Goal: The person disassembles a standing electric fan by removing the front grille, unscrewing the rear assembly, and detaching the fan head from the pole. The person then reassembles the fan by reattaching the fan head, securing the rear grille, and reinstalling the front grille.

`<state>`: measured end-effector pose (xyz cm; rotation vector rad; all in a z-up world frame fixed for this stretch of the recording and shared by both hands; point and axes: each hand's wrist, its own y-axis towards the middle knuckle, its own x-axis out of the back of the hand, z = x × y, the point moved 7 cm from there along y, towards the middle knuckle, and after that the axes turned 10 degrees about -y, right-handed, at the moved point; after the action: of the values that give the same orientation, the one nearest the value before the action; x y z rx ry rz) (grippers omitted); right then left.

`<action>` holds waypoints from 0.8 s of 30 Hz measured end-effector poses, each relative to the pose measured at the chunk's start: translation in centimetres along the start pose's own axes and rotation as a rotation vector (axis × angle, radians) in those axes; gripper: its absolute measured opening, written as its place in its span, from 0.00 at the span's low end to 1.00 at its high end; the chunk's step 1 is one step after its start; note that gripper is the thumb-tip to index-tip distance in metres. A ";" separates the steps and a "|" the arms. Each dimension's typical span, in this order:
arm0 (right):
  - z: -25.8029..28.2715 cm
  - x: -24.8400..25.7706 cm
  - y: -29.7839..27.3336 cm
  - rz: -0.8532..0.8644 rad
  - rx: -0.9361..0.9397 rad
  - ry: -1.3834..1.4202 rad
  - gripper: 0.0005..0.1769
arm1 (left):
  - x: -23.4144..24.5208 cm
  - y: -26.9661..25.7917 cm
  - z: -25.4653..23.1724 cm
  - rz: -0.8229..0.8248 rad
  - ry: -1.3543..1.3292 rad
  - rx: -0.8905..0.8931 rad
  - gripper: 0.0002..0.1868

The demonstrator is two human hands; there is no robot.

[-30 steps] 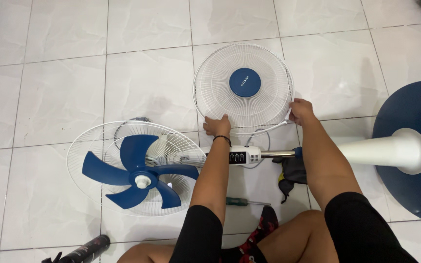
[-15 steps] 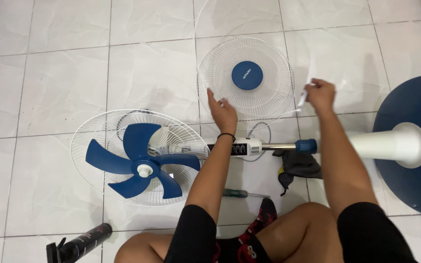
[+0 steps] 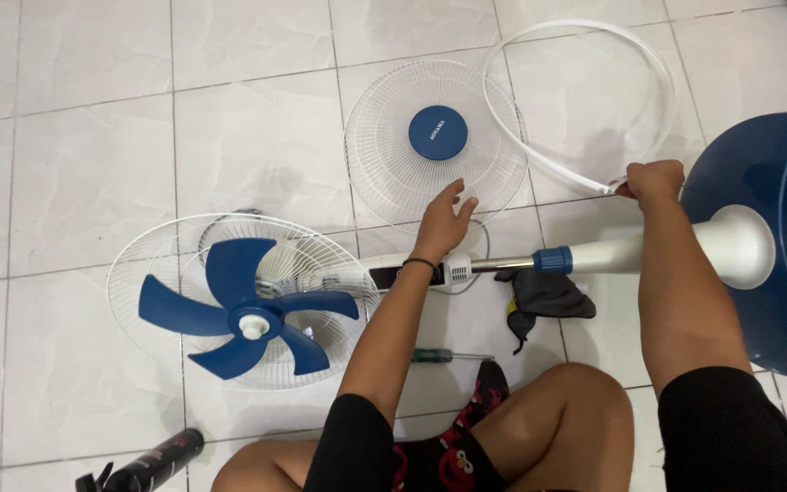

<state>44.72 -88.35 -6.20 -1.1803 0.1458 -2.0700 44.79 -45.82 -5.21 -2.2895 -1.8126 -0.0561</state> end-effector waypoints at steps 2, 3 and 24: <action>0.6 -0.6 -1.0 0.044 0.047 0.020 0.08 | 1.1 -1.7 -0.6 -0.033 -0.044 -0.023 0.30; 1.3 -0.9 -1.6 0.075 0.079 0.103 0.08 | 1.8 -2.7 -0.9 -0.058 -0.077 -0.043 0.30; 17.6 -10.6 -44.5 0.617 0.837 0.532 0.21 | 30.9 -23.8 -13.1 -0.495 -0.503 -0.255 0.44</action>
<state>37.64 -45.08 15.58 -0.0418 -0.0994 -1.5606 30.61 -13.72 16.19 -2.0705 -2.7410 0.2440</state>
